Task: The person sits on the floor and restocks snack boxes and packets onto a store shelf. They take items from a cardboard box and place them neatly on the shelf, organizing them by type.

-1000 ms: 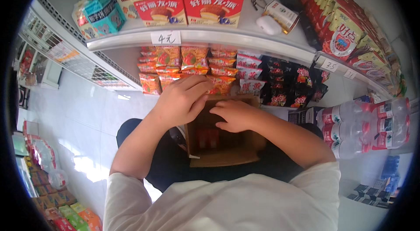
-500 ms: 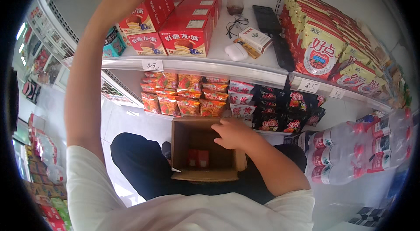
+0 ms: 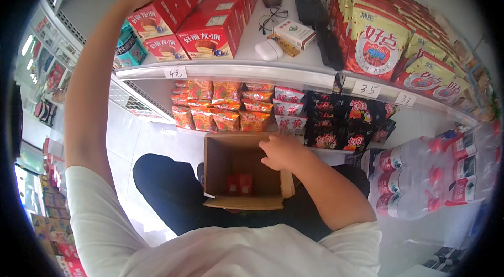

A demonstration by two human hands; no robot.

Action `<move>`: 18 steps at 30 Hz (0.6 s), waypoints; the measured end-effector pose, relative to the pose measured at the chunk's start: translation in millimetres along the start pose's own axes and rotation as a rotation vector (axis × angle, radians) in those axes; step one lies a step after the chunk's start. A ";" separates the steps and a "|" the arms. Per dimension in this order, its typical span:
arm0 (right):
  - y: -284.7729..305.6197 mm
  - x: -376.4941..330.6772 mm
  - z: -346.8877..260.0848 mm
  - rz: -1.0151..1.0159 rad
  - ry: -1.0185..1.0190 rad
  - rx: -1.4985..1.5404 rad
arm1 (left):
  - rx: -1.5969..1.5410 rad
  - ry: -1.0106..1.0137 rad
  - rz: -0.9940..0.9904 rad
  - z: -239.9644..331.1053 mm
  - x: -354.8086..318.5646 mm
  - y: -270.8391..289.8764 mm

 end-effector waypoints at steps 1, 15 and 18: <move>-0.1 -2.3 2.3 0.049 0.009 0.011 | -0.012 -0.060 0.065 -6.4 1.3 2.6; 29.4 -23.2 44.3 0.135 -0.145 0.131 | -0.494 -0.731 -0.623 184.1 -266.6 -167.2; 31.8 -15.7 38.0 0.055 -0.166 0.140 | -0.531 -0.571 -0.849 165.6 -299.9 -283.8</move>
Point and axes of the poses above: each hand's wrist, its own x-axis towards the middle knuckle, its own y-axis out of the back of the hand, z = x × y, the point moved 6 cm from there along x, towards the middle knuckle, and after that the axes turned 5 degrees about -y, right-handed, at the moved point
